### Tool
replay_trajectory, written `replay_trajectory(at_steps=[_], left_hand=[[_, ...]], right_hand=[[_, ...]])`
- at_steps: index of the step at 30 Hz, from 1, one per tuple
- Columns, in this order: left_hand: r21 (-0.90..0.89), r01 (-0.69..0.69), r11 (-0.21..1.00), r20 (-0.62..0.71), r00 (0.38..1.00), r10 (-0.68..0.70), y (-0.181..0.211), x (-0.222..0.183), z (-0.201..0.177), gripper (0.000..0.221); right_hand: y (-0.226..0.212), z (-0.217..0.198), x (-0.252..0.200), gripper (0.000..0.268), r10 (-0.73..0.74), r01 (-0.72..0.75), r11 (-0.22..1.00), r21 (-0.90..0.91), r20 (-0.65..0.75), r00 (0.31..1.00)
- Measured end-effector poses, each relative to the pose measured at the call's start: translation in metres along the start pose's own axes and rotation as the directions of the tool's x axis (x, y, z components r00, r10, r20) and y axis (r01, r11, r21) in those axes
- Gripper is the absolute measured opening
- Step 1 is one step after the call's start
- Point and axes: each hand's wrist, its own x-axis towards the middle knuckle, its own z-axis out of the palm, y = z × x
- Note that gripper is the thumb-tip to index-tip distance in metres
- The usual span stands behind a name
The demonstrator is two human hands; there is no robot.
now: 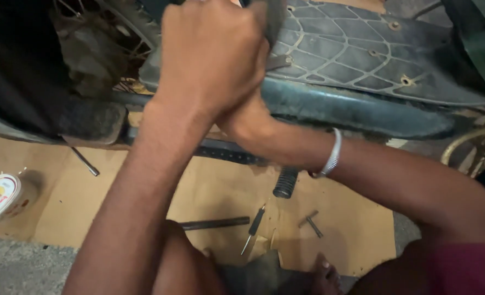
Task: Performing mechanical repairs or maintenance on the frame and panels of a motorcycle.
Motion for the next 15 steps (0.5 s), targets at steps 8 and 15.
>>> replay_trajectory(at_steps=[8, 15], left_hand=[[-0.063, 0.168, 0.984, 0.239, 0.960, -0.148, 0.012, 0.006, -0.002, 0.009], [-0.222, 0.115, 0.968, 0.266, 0.962, -0.054, 0.009, -0.010, 0.032, 0.020]], right_hand=[[-0.001, -0.061, -0.019, 0.014, -0.104, 0.065, 0.990, 0.128, 0.327, 0.939], [0.071, -0.163, -0.052, 0.022, -0.104, 0.111, 0.984, 0.137, -0.057, 0.993]])
